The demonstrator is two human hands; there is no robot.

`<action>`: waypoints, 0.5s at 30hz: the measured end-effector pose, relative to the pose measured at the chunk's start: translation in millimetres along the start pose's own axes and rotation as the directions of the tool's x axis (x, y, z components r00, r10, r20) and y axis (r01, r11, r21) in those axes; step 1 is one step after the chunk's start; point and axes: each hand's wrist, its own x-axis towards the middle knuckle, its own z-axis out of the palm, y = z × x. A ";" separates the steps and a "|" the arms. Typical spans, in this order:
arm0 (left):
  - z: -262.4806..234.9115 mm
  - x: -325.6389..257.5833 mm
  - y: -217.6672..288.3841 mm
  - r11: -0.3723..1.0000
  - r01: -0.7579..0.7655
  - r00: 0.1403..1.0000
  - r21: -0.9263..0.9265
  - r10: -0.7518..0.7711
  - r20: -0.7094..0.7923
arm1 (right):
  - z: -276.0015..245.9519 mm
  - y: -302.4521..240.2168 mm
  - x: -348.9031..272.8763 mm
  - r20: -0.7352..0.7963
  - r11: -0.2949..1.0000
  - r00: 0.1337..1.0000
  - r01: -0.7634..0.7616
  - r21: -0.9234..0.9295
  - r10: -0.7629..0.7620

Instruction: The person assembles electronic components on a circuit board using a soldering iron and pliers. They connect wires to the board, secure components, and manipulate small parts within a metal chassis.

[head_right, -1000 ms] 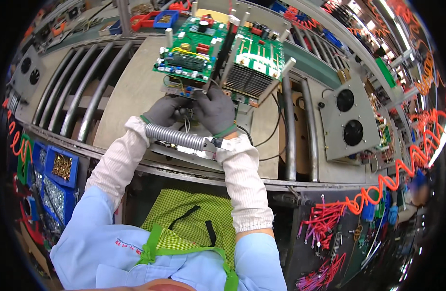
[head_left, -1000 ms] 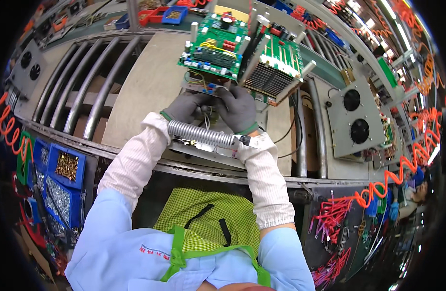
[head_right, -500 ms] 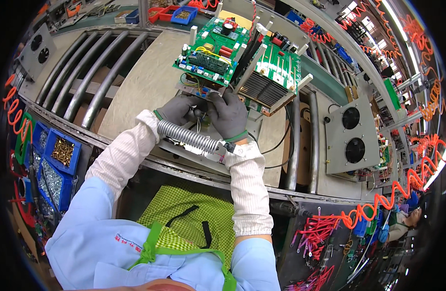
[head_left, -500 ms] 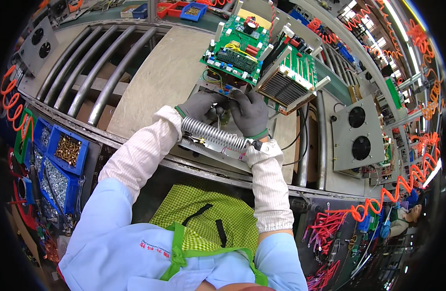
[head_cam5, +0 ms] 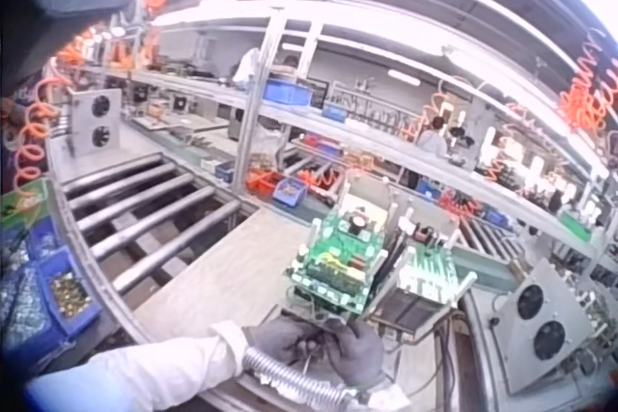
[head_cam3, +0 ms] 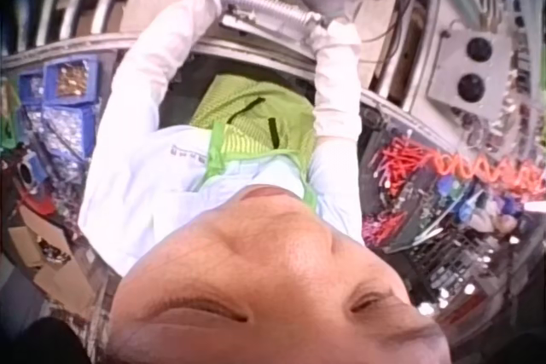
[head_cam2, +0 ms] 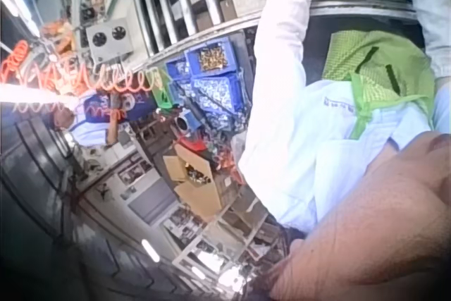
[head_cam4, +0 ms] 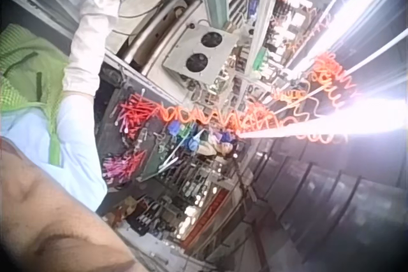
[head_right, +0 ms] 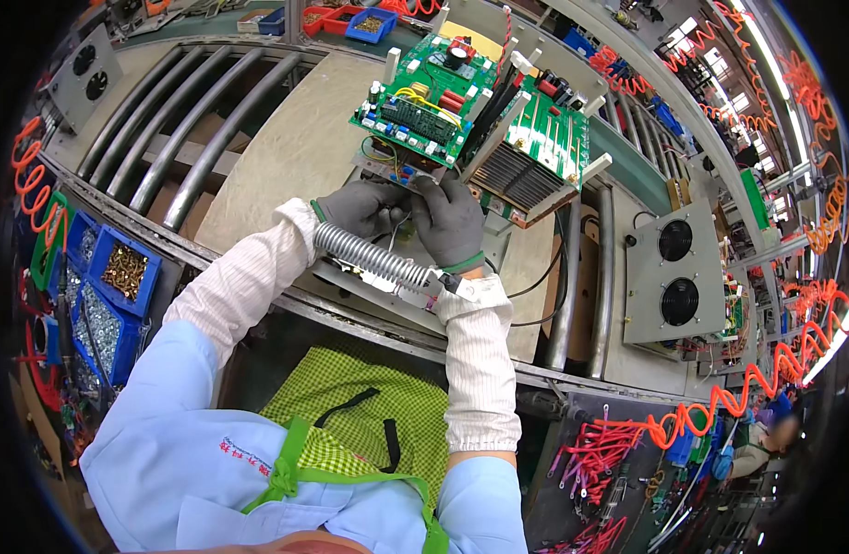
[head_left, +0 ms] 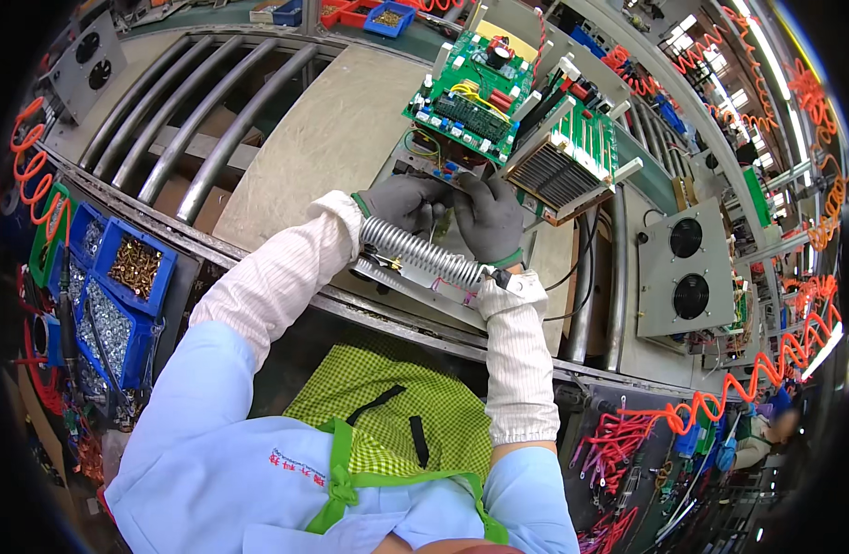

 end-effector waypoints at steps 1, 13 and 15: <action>5.8 -5.4 3.4 0.981 -0.070 0.997 0.180 0.065 0.030 | -0.4 1.2 -0.8 0.015 1.000 1.000 -0.005 0.001 0.005; 15.7 -2.1 4.6 0.967 0.114 0.988 -0.227 -0.134 -0.076 | -1.4 4.0 -2.3 0.037 1.000 0.999 0.005 0.025 -0.006; 15.4 -2.1 5.3 0.969 0.123 0.987 -0.216 -0.142 -0.074 | 1.5 5.5 -3.5 0.023 1.000 1.000 0.017 0.015 -0.017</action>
